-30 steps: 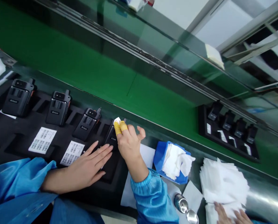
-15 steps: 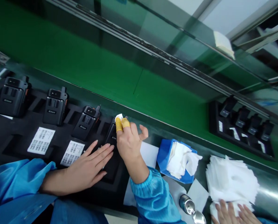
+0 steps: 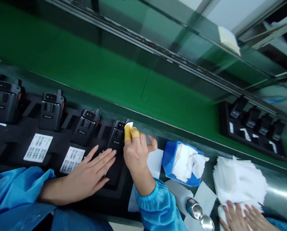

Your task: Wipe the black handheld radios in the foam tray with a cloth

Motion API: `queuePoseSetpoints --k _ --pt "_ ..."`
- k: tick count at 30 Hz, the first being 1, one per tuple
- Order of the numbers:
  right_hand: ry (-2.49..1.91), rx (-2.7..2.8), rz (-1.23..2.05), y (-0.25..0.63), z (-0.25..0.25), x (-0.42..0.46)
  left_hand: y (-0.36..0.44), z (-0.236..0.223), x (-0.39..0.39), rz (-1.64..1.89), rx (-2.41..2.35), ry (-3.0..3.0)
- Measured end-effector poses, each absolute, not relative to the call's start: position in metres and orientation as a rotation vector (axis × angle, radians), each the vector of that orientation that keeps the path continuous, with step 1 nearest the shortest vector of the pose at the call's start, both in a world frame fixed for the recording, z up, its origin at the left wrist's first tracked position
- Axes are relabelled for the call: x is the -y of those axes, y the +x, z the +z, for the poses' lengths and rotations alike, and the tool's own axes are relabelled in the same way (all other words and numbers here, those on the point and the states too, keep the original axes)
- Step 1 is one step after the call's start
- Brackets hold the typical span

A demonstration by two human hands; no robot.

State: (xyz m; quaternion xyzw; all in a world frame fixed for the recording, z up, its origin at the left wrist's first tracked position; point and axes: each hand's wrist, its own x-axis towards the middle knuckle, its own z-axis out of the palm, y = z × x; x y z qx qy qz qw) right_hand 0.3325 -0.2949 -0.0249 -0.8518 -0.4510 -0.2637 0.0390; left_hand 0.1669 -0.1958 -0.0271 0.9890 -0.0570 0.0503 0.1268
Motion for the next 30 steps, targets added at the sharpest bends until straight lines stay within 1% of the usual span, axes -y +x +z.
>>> queuePoseSetpoints --k 7,13,21,30 --pt "-2.577 1.359 -0.859 0.341 -0.018 0.303 0.167 -0.027 0.196 0.170 0.164 2.894" --pt "-2.406 1.630 -0.671 0.345 -0.017 0.292 0.167 -0.028 0.195 0.162 0.164 2.890" --pt "-2.315 1.670 -0.871 0.356 -0.022 0.303 0.167 -0.027 0.196 0.141 0.169 2.884" --pt "-2.471 1.415 -0.949 0.350 -0.022 0.305 0.168 -0.025 0.195 0.168 0.154 2.887"
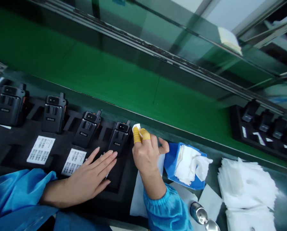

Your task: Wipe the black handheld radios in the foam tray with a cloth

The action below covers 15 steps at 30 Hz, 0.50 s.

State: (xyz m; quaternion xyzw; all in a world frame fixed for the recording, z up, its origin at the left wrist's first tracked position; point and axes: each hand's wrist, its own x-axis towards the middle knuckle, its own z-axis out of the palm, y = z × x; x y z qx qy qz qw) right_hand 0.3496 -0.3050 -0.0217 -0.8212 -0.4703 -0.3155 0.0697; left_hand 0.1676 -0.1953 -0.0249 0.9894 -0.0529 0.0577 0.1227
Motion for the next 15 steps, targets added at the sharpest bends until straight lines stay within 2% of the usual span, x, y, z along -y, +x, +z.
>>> queuePoseSetpoints --k 7,15 --pt "-2.409 1.508 -0.896 0.338 -0.021 0.277 0.168 -0.025 0.196 0.176 0.152 2.893" --pt "-2.538 1.376 -0.877 0.331 -0.028 0.290 0.170 -0.024 0.196 0.175 0.159 2.886"
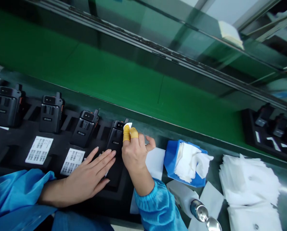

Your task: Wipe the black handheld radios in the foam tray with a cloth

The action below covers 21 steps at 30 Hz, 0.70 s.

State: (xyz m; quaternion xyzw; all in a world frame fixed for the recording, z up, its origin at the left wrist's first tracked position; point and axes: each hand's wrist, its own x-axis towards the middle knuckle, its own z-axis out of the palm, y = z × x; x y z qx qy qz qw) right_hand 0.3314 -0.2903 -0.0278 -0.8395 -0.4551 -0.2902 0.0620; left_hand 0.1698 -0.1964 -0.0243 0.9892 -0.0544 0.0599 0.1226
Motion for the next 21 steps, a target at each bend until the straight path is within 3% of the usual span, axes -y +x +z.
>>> queuePoseSetpoints --k 21 --pt "-2.609 1.255 -0.828 0.334 -0.025 0.288 0.169 -0.026 0.197 0.171 0.147 2.892"
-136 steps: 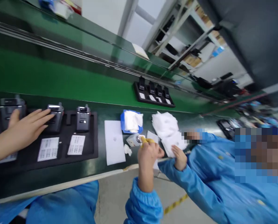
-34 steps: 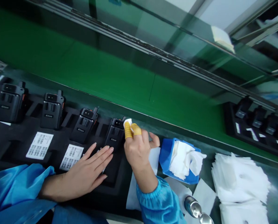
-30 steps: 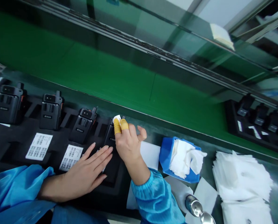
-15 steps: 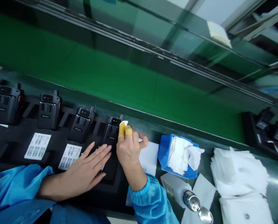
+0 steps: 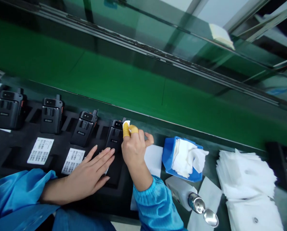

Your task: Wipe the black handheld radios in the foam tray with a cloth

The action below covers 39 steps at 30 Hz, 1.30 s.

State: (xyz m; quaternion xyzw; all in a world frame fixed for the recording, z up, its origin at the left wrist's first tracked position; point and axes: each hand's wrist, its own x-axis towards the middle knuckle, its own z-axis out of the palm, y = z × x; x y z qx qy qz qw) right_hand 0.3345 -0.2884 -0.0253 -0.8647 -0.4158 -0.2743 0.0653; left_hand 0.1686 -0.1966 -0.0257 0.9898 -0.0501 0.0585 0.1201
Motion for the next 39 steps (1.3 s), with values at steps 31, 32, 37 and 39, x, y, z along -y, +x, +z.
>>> queuePoseSetpoints --k 31,32,37,39 --pt "-2.553 1.437 -0.758 0.285 -0.035 0.318 0.160 -0.030 0.204 0.263 0.159 2.887" --pt "-2.549 1.432 -0.774 0.285 -0.035 0.319 0.160 -0.030 0.204 0.263 0.158 2.884" --pt "-2.465 1.453 -0.795 0.280 -0.037 0.307 0.161 -0.029 0.204 0.272 0.152 2.883" --pt "-2.463 1.447 -0.793 0.280 -0.037 0.306 0.162 -0.028 0.204 0.278 0.153 2.879"
